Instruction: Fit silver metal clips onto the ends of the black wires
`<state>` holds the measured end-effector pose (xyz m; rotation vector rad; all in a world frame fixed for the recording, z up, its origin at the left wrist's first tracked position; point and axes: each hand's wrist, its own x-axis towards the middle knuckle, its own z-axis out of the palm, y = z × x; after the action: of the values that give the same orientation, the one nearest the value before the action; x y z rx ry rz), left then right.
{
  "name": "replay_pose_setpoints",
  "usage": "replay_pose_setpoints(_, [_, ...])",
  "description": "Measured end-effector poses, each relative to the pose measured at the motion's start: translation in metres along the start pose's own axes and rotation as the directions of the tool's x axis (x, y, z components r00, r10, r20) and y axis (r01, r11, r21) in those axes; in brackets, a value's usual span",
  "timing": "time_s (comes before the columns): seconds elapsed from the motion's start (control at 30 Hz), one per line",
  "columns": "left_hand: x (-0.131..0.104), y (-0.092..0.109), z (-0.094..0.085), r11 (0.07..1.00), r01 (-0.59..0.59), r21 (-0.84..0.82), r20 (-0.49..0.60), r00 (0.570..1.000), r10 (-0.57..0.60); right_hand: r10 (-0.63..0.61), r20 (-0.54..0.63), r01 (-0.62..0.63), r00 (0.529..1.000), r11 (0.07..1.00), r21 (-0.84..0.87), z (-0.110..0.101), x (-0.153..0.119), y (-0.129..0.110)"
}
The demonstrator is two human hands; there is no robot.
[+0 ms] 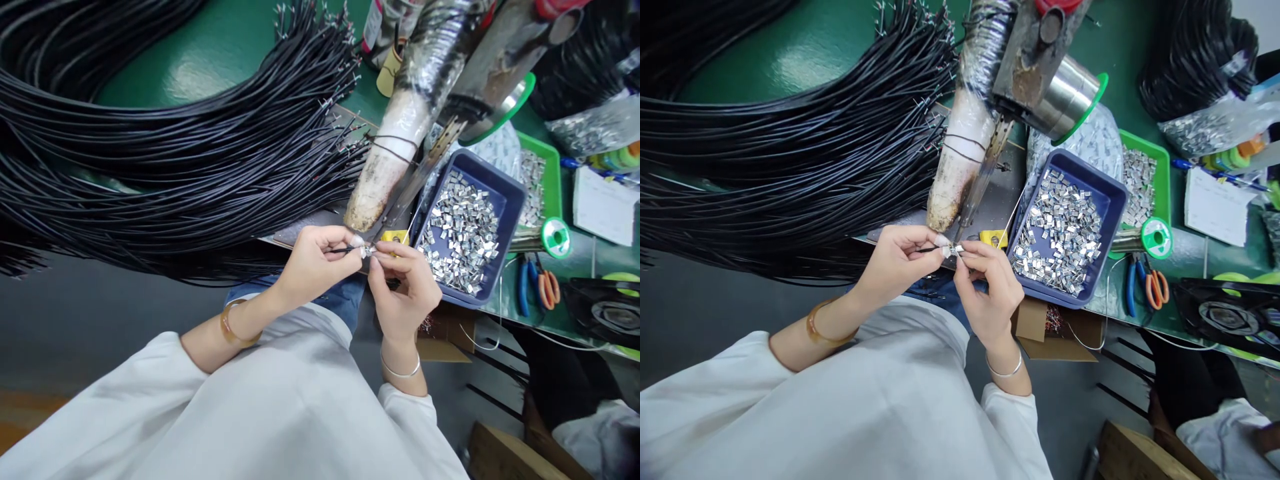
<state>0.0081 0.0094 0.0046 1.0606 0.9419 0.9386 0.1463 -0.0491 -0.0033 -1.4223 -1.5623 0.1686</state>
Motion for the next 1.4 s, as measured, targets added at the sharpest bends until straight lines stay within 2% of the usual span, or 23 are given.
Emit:
replay_pose_setpoints(0.1, [-0.001,0.001,-0.002,1.000,0.004,0.002,0.054,0.999,-0.004,0.055,-0.003,-0.055,0.998,0.997,0.062,-0.004,0.001,0.001])
replay_pose_setpoints(0.17, [-0.003,0.001,-0.004,1.000,-0.001,0.018,0.087,0.996,0.000,-0.001,-0.022,0.002,1.000,1.000,0.015,-0.008,0.002,0.002])
replay_pose_setpoints(0.27, [-0.006,0.000,-0.005,1.000,-0.004,0.027,0.121,0.993,0.000,-0.075,0.010,0.076,0.997,0.995,-0.060,-0.012,0.003,0.002])
replay_pose_setpoints(0.43, [-0.009,0.000,-0.005,0.999,-0.040,0.036,0.154,0.987,0.034,-0.107,0.090,0.115,0.990,0.989,-0.098,-0.012,0.001,0.001])
replay_pose_setpoints(0.57, [-0.010,-0.002,-0.008,0.991,-0.073,0.109,0.192,0.980,0.051,-0.123,0.150,0.145,0.981,0.979,-0.142,-0.013,0.001,-0.002])
replay_pose_setpoints(0.67, [-0.012,-0.004,-0.010,0.978,-0.123,0.166,0.198,0.976,0.089,-0.082,0.242,0.111,0.967,0.988,-0.105,-0.016,0.002,-0.004])
replay_pose_setpoints(0.73, [-0.013,-0.005,-0.010,0.975,-0.151,0.163,0.167,0.978,0.123,-0.010,0.262,0.016,0.965,1.000,-0.022,-0.018,0.003,-0.004])
replay_pose_setpoints(0.8, [-0.013,-0.006,-0.010,0.981,-0.139,0.138,0.139,0.983,0.120,0.068,0.199,-0.081,0.978,0.995,0.059,-0.019,0.001,-0.003])
replay_pose_setpoints(0.83, [-0.013,-0.006,-0.010,0.985,-0.119,0.122,0.132,0.986,0.103,0.081,0.141,-0.092,0.987,0.993,0.073,-0.018,0.000,-0.003])
replay_pose_setpoints(0.9, [-0.012,-0.007,-0.010,0.993,-0.079,0.091,0.135,0.989,0.067,0.015,0.014,-0.015,1.000,1.000,0.008,-0.015,-0.002,-0.002])
replay_pose_setpoints(0.97, [-0.010,-0.007,-0.009,0.997,-0.060,0.057,0.127,0.991,0.053,-0.127,-0.041,0.121,0.991,0.986,-0.115,-0.012,-0.005,-0.002])
replay_pose_setpoints(1.03, [-0.008,-0.006,-0.009,0.998,-0.056,0.033,0.112,0.992,0.052,-0.226,-0.024,0.218,0.974,0.960,-0.178,-0.008,-0.006,-0.001])
replay_pose_setpoints(1.1, [-0.007,-0.004,-0.008,0.998,-0.047,0.032,0.103,0.994,0.043,-0.256,-0.005,0.251,0.967,0.951,-0.181,-0.004,-0.006,0.000])
replay_pose_setpoints(1.23, [-0.004,-0.002,-0.006,0.998,-0.033,0.046,0.095,0.995,0.028,-0.233,-0.019,0.227,0.972,0.960,-0.164,-0.001,-0.004,0.002])
replay_pose_setpoints(1.4, [0.000,0.000,-0.001,0.999,-0.042,0.024,0.031,0.999,0.041,-0.198,-0.021,0.193,0.980,0.972,-0.137,-0.001,-0.002,0.001])
